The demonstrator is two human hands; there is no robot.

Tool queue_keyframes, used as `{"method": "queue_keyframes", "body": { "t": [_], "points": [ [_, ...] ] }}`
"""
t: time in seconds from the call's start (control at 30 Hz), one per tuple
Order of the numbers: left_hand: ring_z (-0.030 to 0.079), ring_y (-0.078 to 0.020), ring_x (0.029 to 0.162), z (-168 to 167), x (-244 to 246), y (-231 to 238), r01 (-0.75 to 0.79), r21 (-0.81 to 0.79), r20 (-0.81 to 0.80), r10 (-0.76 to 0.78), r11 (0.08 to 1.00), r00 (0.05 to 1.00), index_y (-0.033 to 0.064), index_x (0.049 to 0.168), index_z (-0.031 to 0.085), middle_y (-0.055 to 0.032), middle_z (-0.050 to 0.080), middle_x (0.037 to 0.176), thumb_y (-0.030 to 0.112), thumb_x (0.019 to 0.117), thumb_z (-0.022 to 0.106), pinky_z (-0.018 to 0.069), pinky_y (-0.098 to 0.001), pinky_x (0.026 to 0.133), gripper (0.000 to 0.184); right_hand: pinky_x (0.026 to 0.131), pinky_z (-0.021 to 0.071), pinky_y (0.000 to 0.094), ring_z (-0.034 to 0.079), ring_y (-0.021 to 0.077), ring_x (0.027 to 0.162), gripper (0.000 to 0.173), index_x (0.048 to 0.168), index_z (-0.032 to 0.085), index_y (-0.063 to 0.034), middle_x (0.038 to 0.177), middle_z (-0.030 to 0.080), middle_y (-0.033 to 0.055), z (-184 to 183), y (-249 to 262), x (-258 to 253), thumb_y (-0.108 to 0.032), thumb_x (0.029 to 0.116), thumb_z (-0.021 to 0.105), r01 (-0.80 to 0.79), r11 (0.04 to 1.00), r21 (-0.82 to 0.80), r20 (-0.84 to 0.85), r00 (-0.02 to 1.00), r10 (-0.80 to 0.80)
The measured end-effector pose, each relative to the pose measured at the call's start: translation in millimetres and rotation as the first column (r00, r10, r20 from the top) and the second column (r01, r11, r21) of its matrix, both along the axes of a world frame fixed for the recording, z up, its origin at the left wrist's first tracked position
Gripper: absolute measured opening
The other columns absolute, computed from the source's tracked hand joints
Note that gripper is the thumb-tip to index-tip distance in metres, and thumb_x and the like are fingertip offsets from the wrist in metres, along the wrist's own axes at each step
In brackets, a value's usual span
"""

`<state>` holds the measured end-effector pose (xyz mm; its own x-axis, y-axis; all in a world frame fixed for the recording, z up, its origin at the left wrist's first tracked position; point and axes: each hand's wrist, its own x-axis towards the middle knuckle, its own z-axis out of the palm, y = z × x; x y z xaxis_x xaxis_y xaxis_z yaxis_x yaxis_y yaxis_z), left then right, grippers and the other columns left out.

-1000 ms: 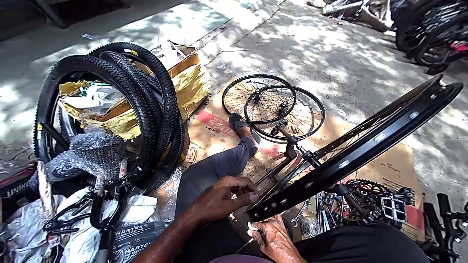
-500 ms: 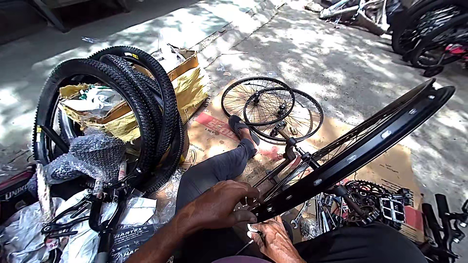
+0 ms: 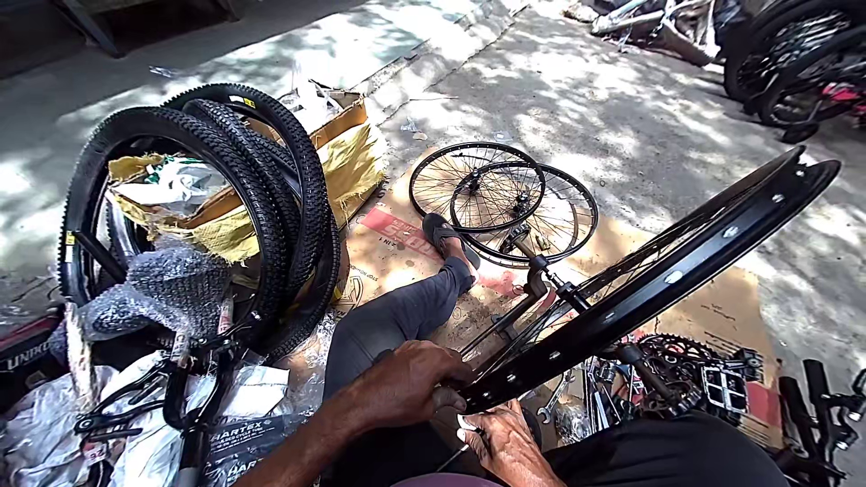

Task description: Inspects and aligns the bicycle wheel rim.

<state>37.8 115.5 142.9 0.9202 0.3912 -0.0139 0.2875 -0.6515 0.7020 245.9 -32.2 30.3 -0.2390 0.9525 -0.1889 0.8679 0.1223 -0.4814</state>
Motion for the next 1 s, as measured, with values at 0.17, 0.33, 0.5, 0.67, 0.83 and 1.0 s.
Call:
{"method": "queue_keyframes", "body": {
  "t": [0.17,0.33,0.5,0.67,0.83,1.0],
  "points": [
    [0.064,-0.0071,0.097,15.0,2.5,2.6,-0.023,-0.21,0.382,0.104,0.977,0.918,0.0112,0.132,0.063,0.0008,0.067,0.113,0.027,0.0926,0.076,0.0576,-0.0253,0.085,0.044,0.109,0.0383,0.0534,0.07,0.0247,0.099,0.034,0.099,0.079,-0.0189,0.095,0.076,0.0047,-0.8,-0.4,0.8,-0.043,0.0991,0.054,-0.003,1.0,-0.001,0.005,1.0,0.003],
    [0.064,-0.0171,0.085,11.9,0.4,4.4,0.032,-0.029,-0.191,-0.037,0.999,0.981,0.0135,0.105,0.073,-0.003,0.068,0.09,0.035,0.0989,0.065,0.0531,-0.0387,0.082,0.023,0.107,0.0398,0.054,0.071,0.0253,0.097,0.035,0.098,0.079,-0.0178,0.093,0.076,0.0055,-1.8,-0.8,0.2,-0.043,0.0988,0.055,-0.005,1.0,0.016,0.003,1.0,0.005],
    [0.064,-0.0314,0.11,-5.7,5.8,0.3,0.014,-0.052,-0.456,-0.037,0.999,0.889,0.0163,0.136,0.062,-0.0125,0.067,0.12,0.033,0.0957,0.07,0.0492,-0.053,0.098,0.045,0.109,0.0386,0.0538,0.071,0.0252,0.1,0.034,0.1,0.079,-0.0176,0.095,0.076,0.0059,2.5,1.0,0.0,-0.041,0.0989,0.055,0.003,1.0,-0.011,0.003,1.0,-0.003],
    [0.066,-0.0066,0.095,8.6,3.9,1.9,-0.011,-0.269,0.3,0.095,0.963,0.949,0.0107,0.119,0.068,0.0016,0.069,0.105,0.028,0.0935,0.075,0.0578,-0.0257,0.086,0.032,0.107,0.0387,0.0539,0.07,0.0252,0.099,0.034,0.1,0.078,-0.0187,0.095,0.076,0.0052,0.0,-0.4,0.0,-0.042,0.0992,0.053,0.0,1.0,-0.012,0.01,1.0,0.0],
    [0.065,-0.0041,0.091,1.0,1.6,3.2,0.004,-0.183,0.244,0.042,0.983,0.969,0.0097,0.103,0.073,0.0033,0.071,0.095,0.032,0.0963,0.07,0.055,-0.0258,0.086,0.023,0.109,0.0376,0.0539,0.07,0.0263,0.1,0.034,0.101,0.079,-0.018,0.097,0.076,0.0064,3.7,-0.3,-1.1,-0.042,0.0987,0.055,0.005,0.999,-0.036,0.01,1.0,-0.004],
    [0.066,-0.0088,0.094,-9.6,-0.8,-0.1,-0.025,-0.105,0.136,0.039,0.994,0.99,0.0107,0.101,0.074,0.0011,0.071,0.095,0.035,0.0965,0.069,0.0542,-0.0332,0.089,0.025,0.109,0.0372,0.0537,0.07,0.0256,0.1,0.035,0.101,0.078,-0.0183,0.096,0.076,0.0054,3.0,0.0,-0.5,-0.043,0.0996,0.053,0.001,1.0,-0.03,0.013,1.0,-0.001]
  ]
}}
